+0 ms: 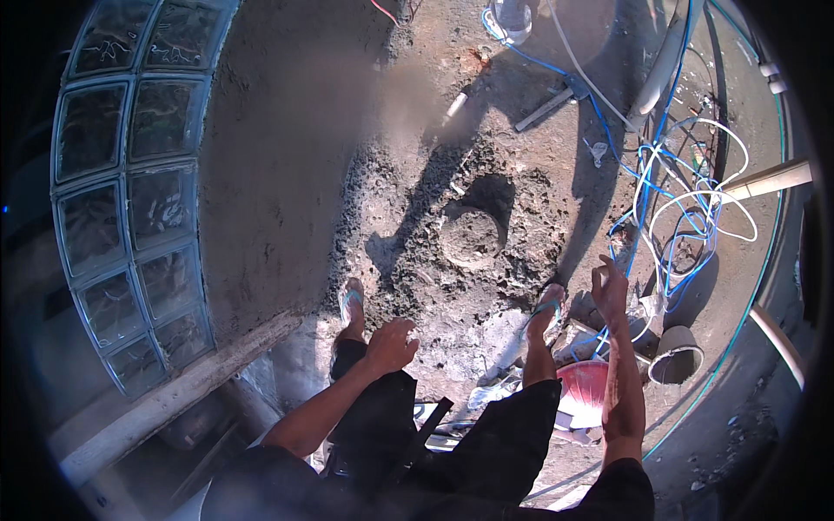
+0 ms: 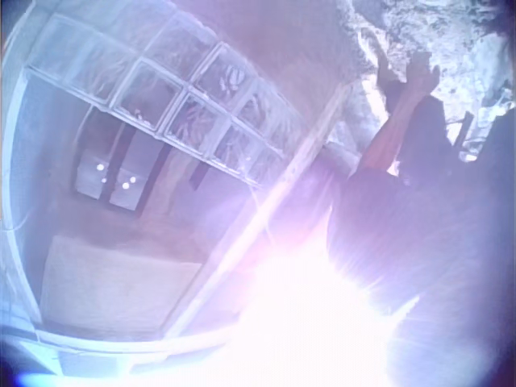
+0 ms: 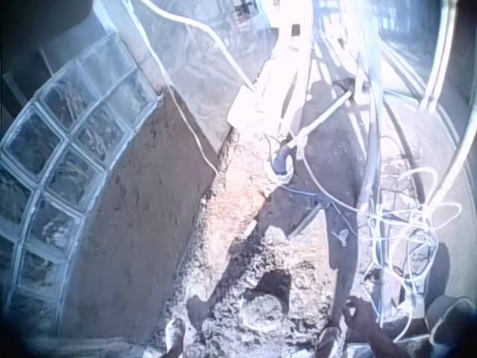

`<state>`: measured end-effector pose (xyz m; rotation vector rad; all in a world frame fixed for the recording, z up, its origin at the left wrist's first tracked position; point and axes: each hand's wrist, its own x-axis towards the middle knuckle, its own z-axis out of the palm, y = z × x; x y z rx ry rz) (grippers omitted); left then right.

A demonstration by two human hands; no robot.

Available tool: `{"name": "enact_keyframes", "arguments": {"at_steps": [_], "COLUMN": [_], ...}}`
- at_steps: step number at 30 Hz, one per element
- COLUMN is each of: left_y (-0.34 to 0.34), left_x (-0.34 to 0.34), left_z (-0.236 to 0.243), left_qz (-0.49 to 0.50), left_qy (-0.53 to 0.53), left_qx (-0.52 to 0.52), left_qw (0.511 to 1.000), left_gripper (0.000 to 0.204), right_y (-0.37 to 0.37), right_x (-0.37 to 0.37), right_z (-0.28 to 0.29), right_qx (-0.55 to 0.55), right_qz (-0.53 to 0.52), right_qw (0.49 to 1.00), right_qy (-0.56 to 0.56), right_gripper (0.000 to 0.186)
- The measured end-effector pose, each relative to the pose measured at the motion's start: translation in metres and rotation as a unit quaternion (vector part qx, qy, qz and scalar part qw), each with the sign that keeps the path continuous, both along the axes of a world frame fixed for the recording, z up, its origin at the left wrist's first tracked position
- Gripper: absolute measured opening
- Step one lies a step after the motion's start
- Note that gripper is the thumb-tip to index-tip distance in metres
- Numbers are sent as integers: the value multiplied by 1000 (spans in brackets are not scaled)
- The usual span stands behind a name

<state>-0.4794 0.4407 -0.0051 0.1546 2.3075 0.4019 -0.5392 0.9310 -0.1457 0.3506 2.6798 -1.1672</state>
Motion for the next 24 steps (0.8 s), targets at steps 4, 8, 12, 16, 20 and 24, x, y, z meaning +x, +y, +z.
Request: {"name": "enact_keyframes", "arguments": {"at_steps": [4, 8, 12, 16, 20, 24], "left_y": [9, 2, -27, -53, -61, -64], "left_x": [-59, -116, -145, -167, -189, -203], "left_z": [-46, -119, -152, -140, -128, -123], "left_qz": [-69, -256, -348, -306, -253, -236], "left_qy": [-93, -200, -284, -312, -364, -368], "left_qx": [78, 74, 43, 53, 121, 131], "left_qw": [990, 943, 892, 898, 888, 890], "left_gripper": [46, 55, 57, 58, 69, 72], "right_y": [-131, -243, -325, -361, -377, -376], "right_x": [-124, -234, -330, -401, -436, -446], "right_z": [-34, -96, -175, -243, -280, -269], "right_qx": [-52, -33, 25, 250, 356, 370], "right_qz": [-95, -60, 169, 229, 306, 356], "right_qw": [994, 998, 983, 937, 881, 857], "right_qy": [3, -3, 69, 84, 63, 37], "right_gripper": [24, 26, 54, 41, 35, 34]}}
